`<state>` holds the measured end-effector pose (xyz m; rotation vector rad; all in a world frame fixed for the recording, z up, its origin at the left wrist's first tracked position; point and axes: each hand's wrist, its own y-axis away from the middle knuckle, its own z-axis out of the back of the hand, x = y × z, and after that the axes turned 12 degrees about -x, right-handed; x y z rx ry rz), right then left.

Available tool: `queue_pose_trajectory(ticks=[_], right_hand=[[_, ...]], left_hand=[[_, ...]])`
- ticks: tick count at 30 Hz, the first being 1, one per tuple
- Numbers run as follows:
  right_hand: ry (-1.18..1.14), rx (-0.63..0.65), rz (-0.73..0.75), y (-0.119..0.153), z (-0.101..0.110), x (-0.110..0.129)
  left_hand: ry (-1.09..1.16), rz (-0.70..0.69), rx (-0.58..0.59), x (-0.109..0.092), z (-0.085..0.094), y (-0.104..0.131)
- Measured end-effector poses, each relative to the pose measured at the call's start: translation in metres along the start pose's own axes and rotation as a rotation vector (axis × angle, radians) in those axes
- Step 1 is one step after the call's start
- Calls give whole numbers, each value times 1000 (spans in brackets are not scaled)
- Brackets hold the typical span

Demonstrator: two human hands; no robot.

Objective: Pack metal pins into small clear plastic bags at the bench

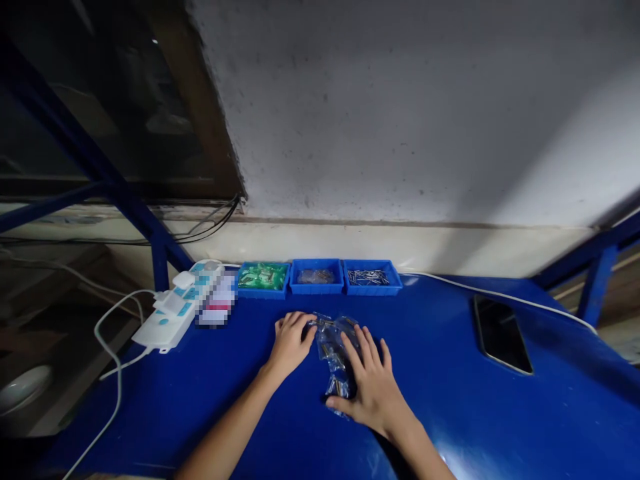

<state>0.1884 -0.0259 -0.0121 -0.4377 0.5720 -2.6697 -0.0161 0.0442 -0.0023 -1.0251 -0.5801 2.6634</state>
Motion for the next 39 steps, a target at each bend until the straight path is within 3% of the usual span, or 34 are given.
queue_pose_trajectory(ticks=[3, 7, 13, 15, 18, 21, 23, 26, 30, 33, 36, 39], right_hand=[[30, -7, -30, -13, -17, 1], [-66, -31, -13, -52, -31, 9], [-285, 3, 40, -86, -27, 36], [-377, -70, -91, -92, -24, 45], [-599, -217, -440, -96, -21, 59], [-913, -205, -632, -90, -24, 72], [-1014, -182, -636, -84, -28, 78], [-1007, -246, -652, -78, -33, 78], [-926, -391, -650, -76, -38, 66], [-770, -467, -553, -73, -40, 57], [-659, -444, -423, -71, -38, 56], [-658, -384, -338, -73, -34, 59]], left_hand=[[131, -3, -9, 2, 1, -1], [219, -10, -51, 6, 8, -5], [539, 262, -247, 20, 25, -12], [580, 330, -290, 26, 25, -13], [671, 405, -313, 28, 22, -13], [863, 476, -298, 22, 19, -11], [988, 509, -263, 16, 21, -10], [1024, 509, -165, 10, 26, -10], [997, 591, -105, 10, 27, -12], [1019, 686, -13, 13, 21, -11], [995, 648, 87, 14, 19, -9], [936, 588, 21, 14, 22, -10]])
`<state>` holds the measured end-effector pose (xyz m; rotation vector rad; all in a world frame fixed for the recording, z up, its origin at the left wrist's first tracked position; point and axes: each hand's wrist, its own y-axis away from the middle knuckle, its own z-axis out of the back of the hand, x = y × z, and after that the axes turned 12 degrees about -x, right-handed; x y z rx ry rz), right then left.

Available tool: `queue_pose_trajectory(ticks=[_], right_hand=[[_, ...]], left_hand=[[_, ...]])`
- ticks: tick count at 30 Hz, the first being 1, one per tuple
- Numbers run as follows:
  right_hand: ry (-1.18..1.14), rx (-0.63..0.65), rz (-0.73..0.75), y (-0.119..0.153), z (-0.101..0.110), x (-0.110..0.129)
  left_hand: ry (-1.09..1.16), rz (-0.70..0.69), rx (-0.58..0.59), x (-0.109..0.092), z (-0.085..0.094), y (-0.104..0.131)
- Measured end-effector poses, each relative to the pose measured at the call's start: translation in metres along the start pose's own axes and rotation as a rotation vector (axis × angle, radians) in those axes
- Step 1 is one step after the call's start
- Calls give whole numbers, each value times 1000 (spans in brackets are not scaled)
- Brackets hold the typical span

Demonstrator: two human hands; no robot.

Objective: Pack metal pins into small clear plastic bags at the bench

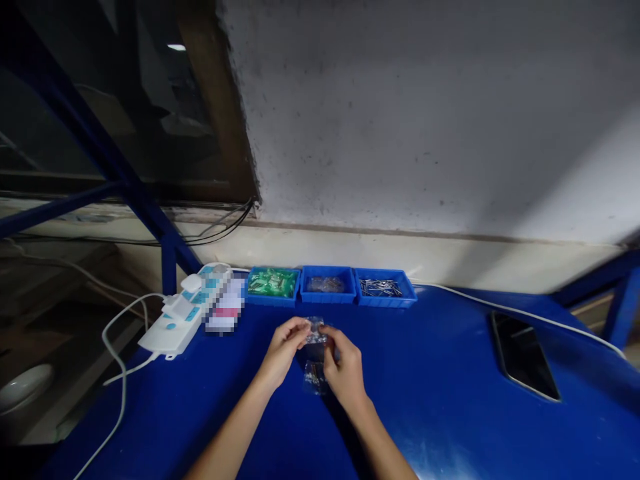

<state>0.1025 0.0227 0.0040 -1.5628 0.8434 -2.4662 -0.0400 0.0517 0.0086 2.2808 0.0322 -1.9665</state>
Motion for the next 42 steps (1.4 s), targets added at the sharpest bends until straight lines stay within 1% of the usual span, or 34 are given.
queue_pose_trajectory(ticks=[2, 4, 5, 7, 9, 10, 11, 12, 14, 16, 17, 19, 21, 25, 29, 31, 33, 35, 36, 37, 38, 39, 40, 41, 42], right_hand=[[-11, 11, -2, -3, 0, 5], [-23, 14, -59, -6, 1, 10], [-36, 21, -106, -7, 2, 12], [-73, 33, -209, -8, 3, 14], [-97, 13, -293, -8, 2, 13], [-101, -9, -325, -8, 2, 12], [-101, -34, -353, -8, 2, 10], [-102, -57, -375, -8, 2, 7], [-108, -98, -407, -8, 2, 2], [-108, -139, -430, -10, 2, -3], [-108, -152, -437, -11, 3, -4], [-110, -164, -444, -12, 3, -7], [-107, -158, -442, -12, 3, -8], [-104, -123, -429, -10, 1, -8], [-92, -97, -410, -9, -2, -8], [-80, -85, -397, -9, -3, -8], [-84, -84, -375, -9, -2, -9], [-87, -99, -340, -10, -1, -10], [-84, -106, -319, -10, -1, -10], [-77, -113, -295, -9, 0, -10], [-65, -114, -265, -9, 0, -9], [-50, -111, -227, -8, 0, -9], [-32, -106, -182, -7, 0, -7], [-15, -97, -131, -6, -1, -6], [-2, -88, -77, -4, -2, -4]], left_hand=[[-24, -54, -36, -3, 2, -1], [-78, -137, -45, -6, 3, -2], [-129, -211, -40, -7, 4, -1], [-272, -408, -13, -8, 3, 2], [-427, -596, 23, -10, 2, 7], [-492, -656, 28, -11, 2, 9], [-558, -700, 12, -11, 2, 9], [-625, -735, -38, -12, 4, 7], [-764, -771, -229, -12, 9, -3], [-892, -761, -450, -10, 15, -20], [-948, -741, -500, -8, 18, -30], [-1018, -711, -491, -4, 21, -46], [-1039, -694, -483, 0, 21, -56], [-1052, -677, -484, 2, 16, -59], [-1061, -661, -458, 0, 12, -59], [-1060, -657, -451, -2, 11, -58], [-1026, -676, -469, -5, 11, -51], [-928, -699, -487, -7, 12, -38], [-855, -688, -471, -8, 13, -29], [-766, -648, -421, -8, 13, -20], [-664, -569, -329, -8, 13, -12], [-554, -445, -226, -6, 12, -3], [-444, -300, -160, -4, 11, 3], [-346, -173, -109, -2, 9, 9], [-256, -80, -72, 0, 7, 12]])
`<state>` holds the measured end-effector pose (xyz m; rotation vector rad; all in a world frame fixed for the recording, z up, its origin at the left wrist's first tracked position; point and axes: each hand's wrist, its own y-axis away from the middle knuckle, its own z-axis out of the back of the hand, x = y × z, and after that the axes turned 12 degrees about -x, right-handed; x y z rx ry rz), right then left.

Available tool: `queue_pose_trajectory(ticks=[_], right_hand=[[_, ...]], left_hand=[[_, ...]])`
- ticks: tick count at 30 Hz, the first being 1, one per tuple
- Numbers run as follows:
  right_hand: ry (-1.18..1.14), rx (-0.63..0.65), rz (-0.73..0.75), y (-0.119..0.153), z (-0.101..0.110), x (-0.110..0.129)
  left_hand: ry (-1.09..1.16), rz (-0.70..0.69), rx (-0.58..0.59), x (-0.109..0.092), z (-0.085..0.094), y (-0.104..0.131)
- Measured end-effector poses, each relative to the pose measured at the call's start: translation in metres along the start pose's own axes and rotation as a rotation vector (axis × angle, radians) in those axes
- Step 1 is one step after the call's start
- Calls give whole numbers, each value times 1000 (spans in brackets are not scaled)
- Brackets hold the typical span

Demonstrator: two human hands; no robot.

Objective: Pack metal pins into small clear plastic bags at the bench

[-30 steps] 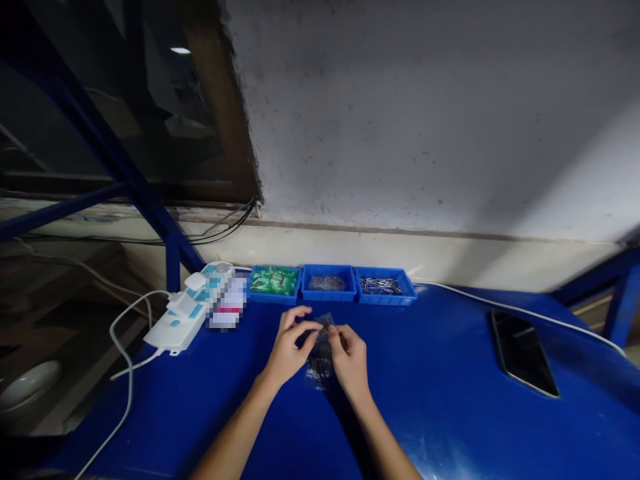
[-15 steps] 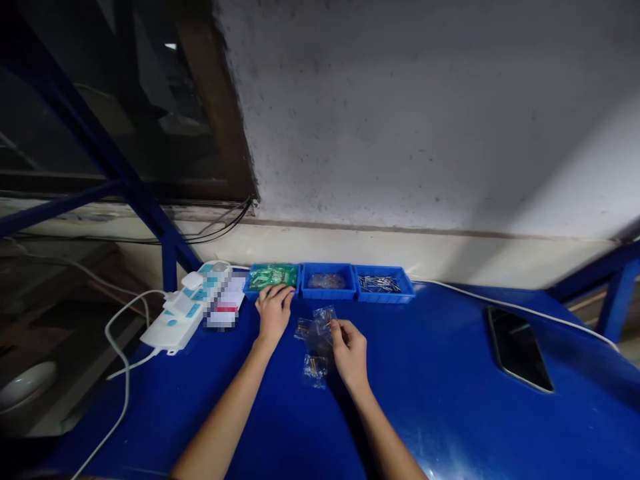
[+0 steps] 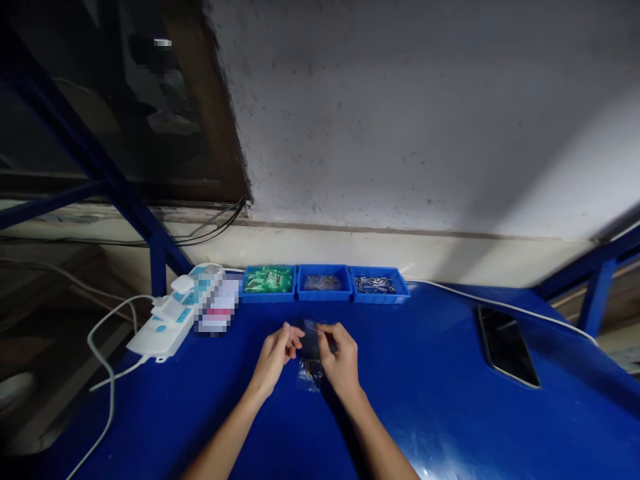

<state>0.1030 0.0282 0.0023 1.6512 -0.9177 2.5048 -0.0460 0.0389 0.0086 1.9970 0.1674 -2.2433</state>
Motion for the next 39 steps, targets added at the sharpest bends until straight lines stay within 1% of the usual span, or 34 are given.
queue_pose_trajectory(ticks=[1, 2, 3, 5, 7, 8, 10, 11, 13, 14, 16, 18, 20, 21, 22, 24, 25, 27, 28, 30, 33, 36, 37, 39], right_hand=[[5, 8, 52, 2, -1, 2], [2, 17, 98, 4, -3, 4], [-6, 26, 131, 6, -4, 6], [-15, 58, 154, 8, -6, 9], [4, 82, 137, 8, -6, 11], [18, 85, 121, 7, -6, 11], [37, 73, 89, 6, -4, 13], [42, 68, 76, 6, -2, 14], [47, 65, 43, 5, 1, 17], [49, 64, 24, 5, 2, 18], [43, 51, -22, 5, 4, 21], [28, 35, -72, 4, 6, 23], [16, 25, -94, 3, 6, 21], [10, 23, -93, 2, 6, 20], [6, 23, -84, 1, 6, 19], [-1, 28, -42, -1, 6, 15], [-6, 34, -10, -1, 6, 14], [-11, 55, 67, 0, 5, 12], [-9, 71, 105, 0, 4, 11], [8, 112, 158, 1, 3, 10], [32, 148, 176, 3, 2, 10], [34, 117, 118, 2, 1, 11], [32, 106, 82, 2, 1, 12], [14, 97, -5, 0, 3, 14]], left_hand=[[67, 56, 32, 1, -2, 2], [112, 81, 58, 2, -3, 2], [139, 79, 76, 2, -4, 2], [143, 23, 74, 2, -3, -2], [93, -84, 17, 0, 1, -5], [46, -160, -24, -1, 3, -6], [-70, -342, -84, -3, 8, -6], [-125, -437, -91, -4, 9, -6], [-205, -605, -69, -5, 11, -4], [-231, -667, -49, -6, 11, -3], [-273, -747, -14, -6, 10, 0], [-295, -780, 11, -6, 9, 2], [-290, -763, 41, -6, 7, 3], [-276, -727, 63, -6, 7, 3], [-255, -669, 89, -6, 6, 3], [-189, -500, 131, -5, 5, 2], [-141, -404, 129, -4, 5, 1], [-37, -232, 88, -1, 4, -1], [5, -170, 63, 1, 4, -2], [41, -104, 35, 3, 4, -4], [18, -111, 6, 4, 5, -7], [0, -159, -52, 4, 6, -7], [-19, -200, -71, 4, 6, -7], [-86, -338, -75, 3, 5, -5]])
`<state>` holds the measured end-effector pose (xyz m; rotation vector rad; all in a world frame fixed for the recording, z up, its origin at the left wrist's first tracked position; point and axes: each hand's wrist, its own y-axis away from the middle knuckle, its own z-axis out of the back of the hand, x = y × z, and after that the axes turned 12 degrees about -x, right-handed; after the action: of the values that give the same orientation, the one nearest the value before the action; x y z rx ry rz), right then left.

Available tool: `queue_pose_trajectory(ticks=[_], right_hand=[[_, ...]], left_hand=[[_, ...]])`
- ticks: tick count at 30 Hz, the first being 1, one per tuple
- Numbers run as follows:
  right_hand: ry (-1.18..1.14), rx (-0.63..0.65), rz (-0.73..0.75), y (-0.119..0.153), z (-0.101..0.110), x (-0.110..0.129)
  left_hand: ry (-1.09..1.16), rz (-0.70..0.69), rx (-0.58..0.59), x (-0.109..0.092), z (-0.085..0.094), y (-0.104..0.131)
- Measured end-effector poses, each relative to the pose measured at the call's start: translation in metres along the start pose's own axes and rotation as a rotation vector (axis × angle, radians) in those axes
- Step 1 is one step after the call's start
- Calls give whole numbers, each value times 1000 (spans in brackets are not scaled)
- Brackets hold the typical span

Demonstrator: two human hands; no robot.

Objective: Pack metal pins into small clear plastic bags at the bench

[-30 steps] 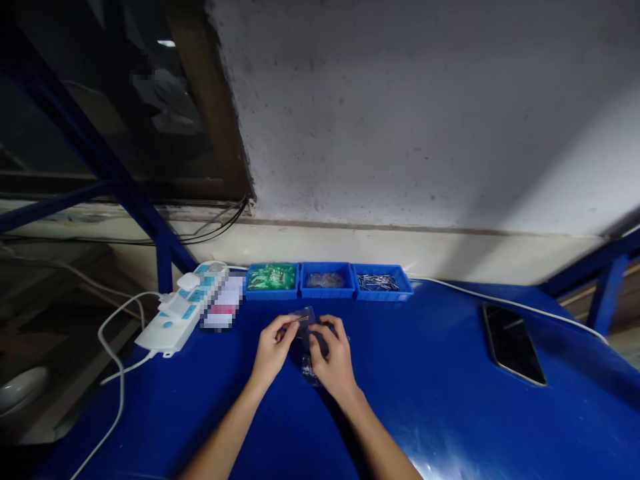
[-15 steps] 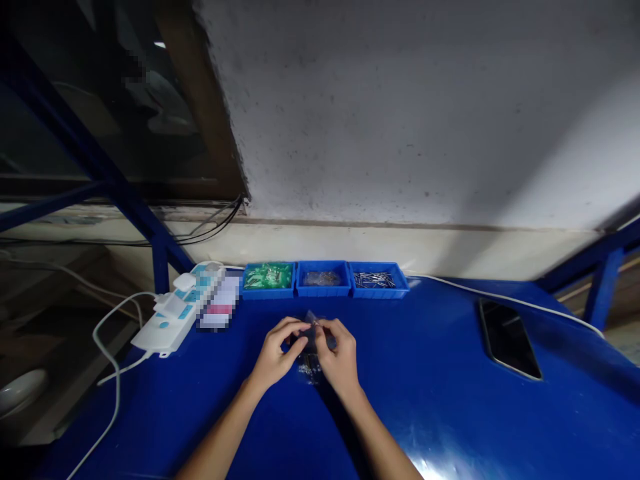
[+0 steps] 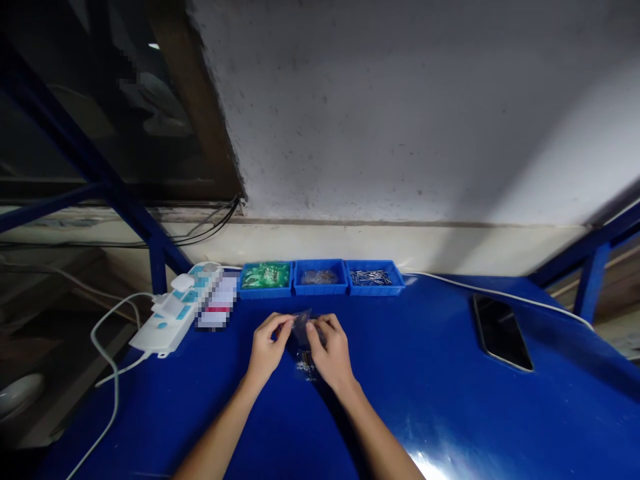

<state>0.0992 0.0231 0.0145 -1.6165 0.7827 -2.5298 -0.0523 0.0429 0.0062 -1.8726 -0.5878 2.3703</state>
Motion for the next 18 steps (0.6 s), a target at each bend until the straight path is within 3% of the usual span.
queue_pose_trajectory(ticks=[3, 6, 8, 13, 18], right_hand=[[-23, 14, -105, -2, 1, 0], [-1, 17, -113, -3, 0, -3], [-2, 24, -86, -2, -2, -5], [-64, 42, 5, 3, -6, -4], [-45, 44, 190, 7, -9, -7]], left_hand=[[-103, -235, 100, -2, -2, 3], [-148, -303, 188, -5, -6, 6], [-140, -267, 193, -6, -7, 7], [-17, 12, 95, -1, -5, 6], [28, 83, 53, 7, -3, 3]])
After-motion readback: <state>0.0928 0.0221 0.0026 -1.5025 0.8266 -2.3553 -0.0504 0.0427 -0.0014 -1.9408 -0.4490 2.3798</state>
